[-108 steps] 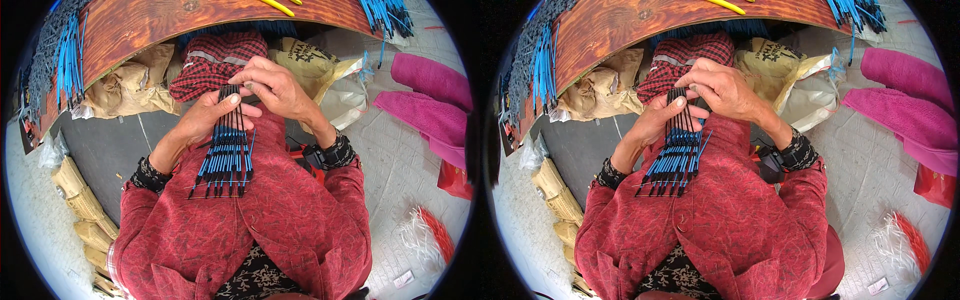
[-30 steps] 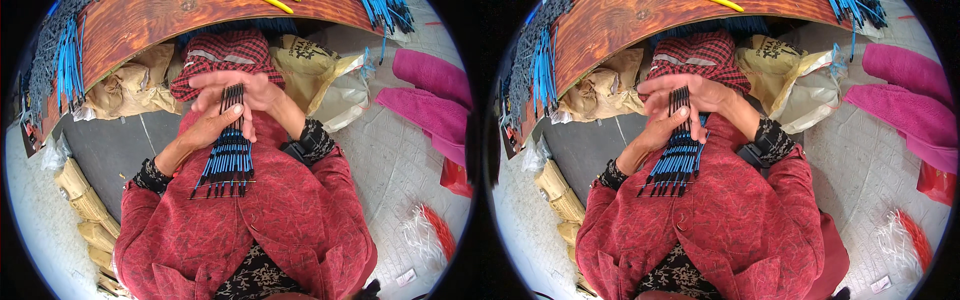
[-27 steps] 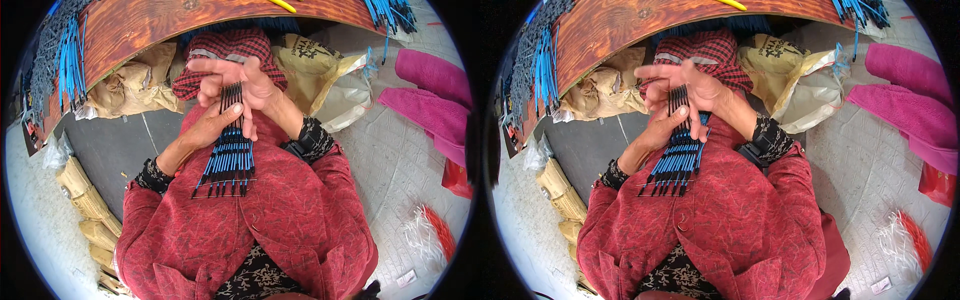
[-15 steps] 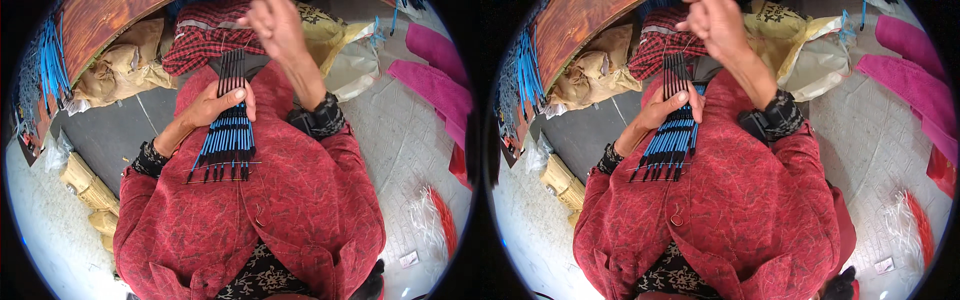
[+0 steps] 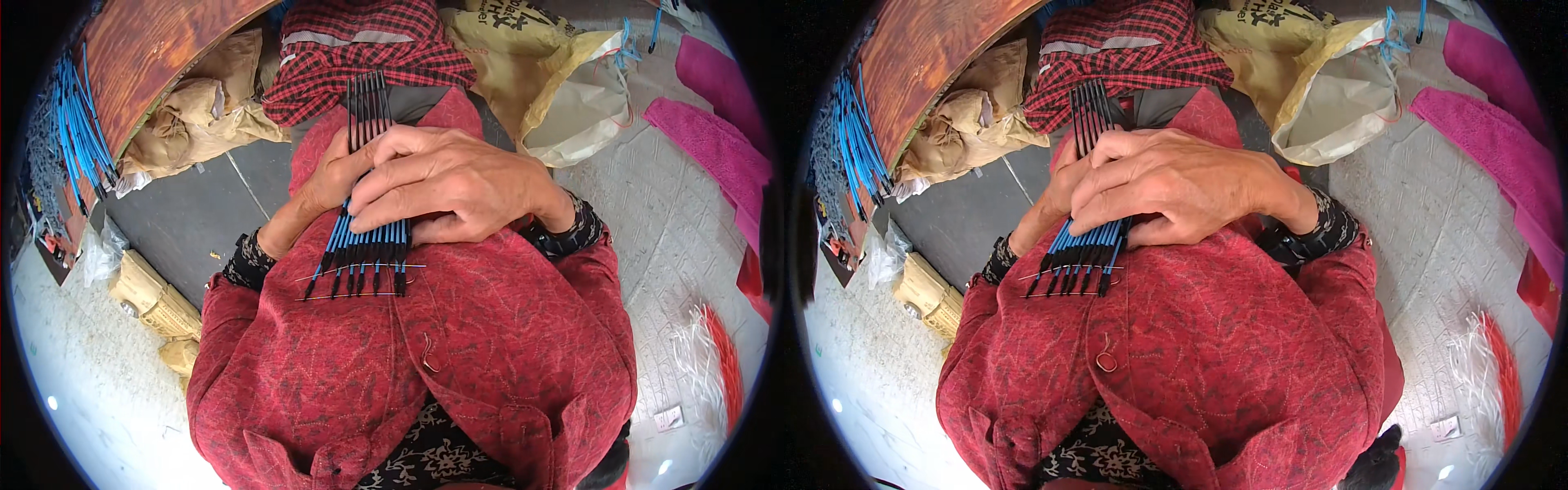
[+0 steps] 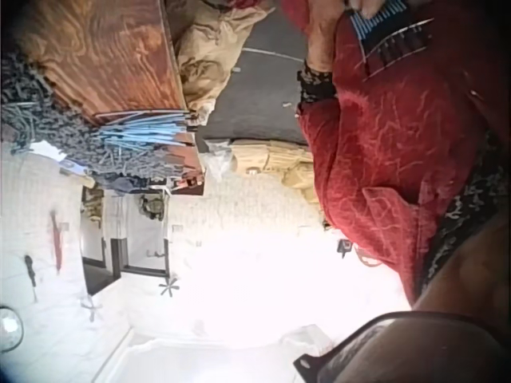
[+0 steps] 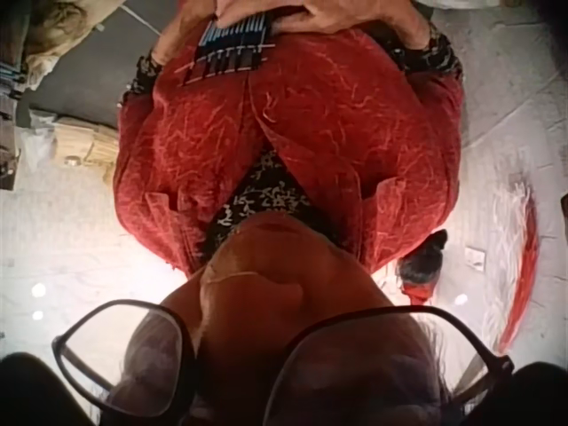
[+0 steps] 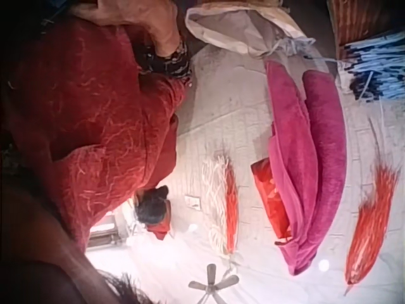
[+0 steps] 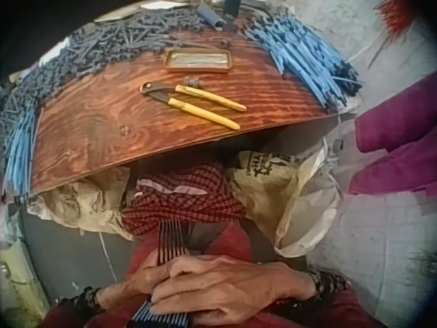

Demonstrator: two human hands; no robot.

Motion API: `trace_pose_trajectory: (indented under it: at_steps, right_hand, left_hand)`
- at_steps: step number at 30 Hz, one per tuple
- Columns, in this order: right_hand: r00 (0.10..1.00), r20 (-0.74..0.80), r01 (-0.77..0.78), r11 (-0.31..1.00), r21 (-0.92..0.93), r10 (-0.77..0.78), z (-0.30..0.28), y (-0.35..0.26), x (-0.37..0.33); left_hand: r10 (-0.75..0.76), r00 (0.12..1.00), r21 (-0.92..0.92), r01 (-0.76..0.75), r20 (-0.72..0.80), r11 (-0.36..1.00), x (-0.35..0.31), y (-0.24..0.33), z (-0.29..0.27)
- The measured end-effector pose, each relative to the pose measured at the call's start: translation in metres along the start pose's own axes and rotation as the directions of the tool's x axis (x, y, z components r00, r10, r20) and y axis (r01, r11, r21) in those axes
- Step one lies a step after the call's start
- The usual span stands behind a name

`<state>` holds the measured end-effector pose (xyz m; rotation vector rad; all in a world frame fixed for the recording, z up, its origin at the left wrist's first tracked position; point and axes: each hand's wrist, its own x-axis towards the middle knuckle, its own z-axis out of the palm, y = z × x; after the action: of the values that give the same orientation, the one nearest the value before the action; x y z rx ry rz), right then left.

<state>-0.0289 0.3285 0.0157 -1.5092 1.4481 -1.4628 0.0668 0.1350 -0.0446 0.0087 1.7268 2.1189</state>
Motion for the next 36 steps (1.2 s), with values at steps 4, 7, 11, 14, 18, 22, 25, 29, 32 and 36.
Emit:
trace_pose_trajectory:
  at_steps: [4,7,11,14,18,22,25,29,32,36]
  right_hand:
    - [0.995,-0.025,0.093,0.996,0.014,-0.092,0.007,0.014,0.008]
    - [0.991,-0.016,0.133,0.985,0.106,-0.132,0.008,0.018,0.016]
    - [0.988,0.01,0.149,0.969,0.199,-0.154,0.009,0.021,0.027]
    - [0.976,-0.048,0.216,0.942,0.257,-0.211,0.017,0.031,0.036]
    - [0.971,-0.106,0.234,0.943,0.236,-0.215,0.021,0.032,0.044]
    - [0.982,-0.083,0.187,0.932,0.311,-0.17,0.013,0.033,0.049]
    - [0.989,-0.071,0.145,0.946,0.29,-0.129,0.009,0.034,0.049]
    - [0.998,-0.05,0.04,0.965,0.26,-0.028,-0.002,0.041,0.054]
    - [0.986,-0.053,-0.132,0.939,0.317,0.156,-0.011,0.043,0.058]
    - [0.959,-0.077,-0.219,0.884,0.413,0.274,-0.017,0.05,0.055]
  left_hand:
    - [0.226,0.973,0.218,-0.212,-0.04,0.952,0.002,-0.017,0.003]
    - [-0.039,0.987,-0.144,0.016,-0.156,0.989,0.007,0.005,0.009]
    - [-0.299,0.929,-0.396,0.195,-0.22,0.897,0.009,0.047,0.024]
    - [-0.318,0.913,-0.505,0.155,-0.254,0.849,0.011,0.051,0.027]
    - [-0.344,0.939,-0.532,0.304,0.026,0.79,0.027,0.033,0.005]
    - [-0.295,0.942,-0.38,0.216,-0.161,0.899,0.03,0.045,0.009]
    - [-0.374,0.923,-0.357,0.379,0.084,0.854,0.038,0.009,-0.017]
    - [-0.295,0.931,-0.47,0.363,0.214,0.805,0.033,-0.003,-0.043]
    - [-0.221,0.946,-0.579,0.319,0.235,0.75,0.033,-0.003,-0.051]
    - [-0.156,0.955,-0.635,0.284,0.25,0.719,0.045,-0.005,-0.05]
